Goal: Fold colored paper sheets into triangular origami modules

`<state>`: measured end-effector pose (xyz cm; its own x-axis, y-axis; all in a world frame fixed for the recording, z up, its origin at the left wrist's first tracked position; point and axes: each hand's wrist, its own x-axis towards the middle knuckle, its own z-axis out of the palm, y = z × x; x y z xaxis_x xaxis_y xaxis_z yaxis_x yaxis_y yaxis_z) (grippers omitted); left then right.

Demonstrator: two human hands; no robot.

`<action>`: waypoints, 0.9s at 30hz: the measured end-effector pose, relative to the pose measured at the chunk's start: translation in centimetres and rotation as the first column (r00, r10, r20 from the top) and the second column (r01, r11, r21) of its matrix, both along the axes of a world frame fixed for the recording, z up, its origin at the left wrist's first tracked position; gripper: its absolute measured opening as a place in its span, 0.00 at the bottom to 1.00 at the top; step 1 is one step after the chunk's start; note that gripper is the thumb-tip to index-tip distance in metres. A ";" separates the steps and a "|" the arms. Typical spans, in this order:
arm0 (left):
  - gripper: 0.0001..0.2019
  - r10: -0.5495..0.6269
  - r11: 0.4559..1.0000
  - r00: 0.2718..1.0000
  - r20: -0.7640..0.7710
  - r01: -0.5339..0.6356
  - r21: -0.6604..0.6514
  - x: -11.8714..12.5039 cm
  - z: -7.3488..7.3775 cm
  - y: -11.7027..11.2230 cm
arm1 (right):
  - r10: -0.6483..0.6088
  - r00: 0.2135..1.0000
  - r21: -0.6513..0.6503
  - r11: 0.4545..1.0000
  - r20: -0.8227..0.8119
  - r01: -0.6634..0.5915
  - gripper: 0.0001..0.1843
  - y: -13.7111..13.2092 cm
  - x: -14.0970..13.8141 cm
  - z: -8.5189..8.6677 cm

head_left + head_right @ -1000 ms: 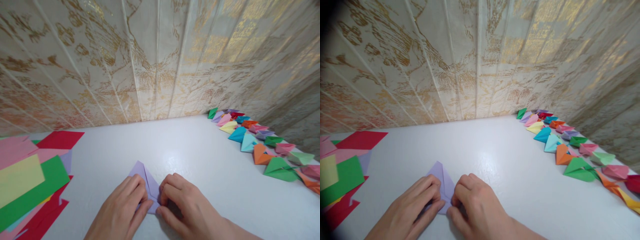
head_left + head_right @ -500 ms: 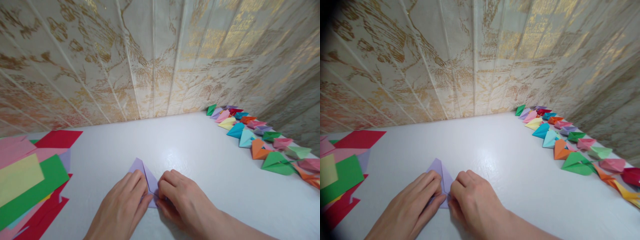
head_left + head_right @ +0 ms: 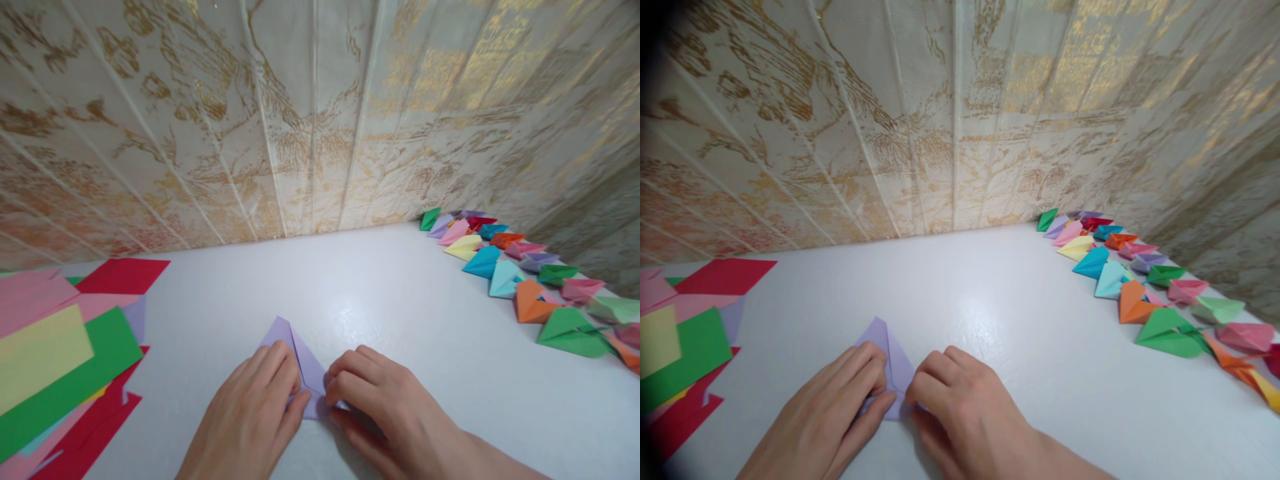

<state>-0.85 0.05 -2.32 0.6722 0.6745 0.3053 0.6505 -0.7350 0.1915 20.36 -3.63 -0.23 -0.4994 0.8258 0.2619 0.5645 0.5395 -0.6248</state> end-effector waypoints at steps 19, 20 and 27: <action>0.07 0.086 0.983 0.985 0.147 -0.060 -0.176 -0.2 0.5 -0.3 | 0.179 0.983 0.084 0.980 0.045 -0.182 0.16 1.2 1.3 0.4; 0.06 0.085 0.981 0.987 0.138 -0.058 -0.188 -0.3 0.5 -0.4 | 0.192 0.980 0.076 0.978 0.055 -0.195 0.16 1.4 1.4 0.5; 0.10 0.058 0.974 0.995 0.084 -0.038 -0.224 -0.4 0.3 -0.3 | 0.336 0.927 0.031 0.938 0.166 -0.346 0.17 2.2 2.4 1.4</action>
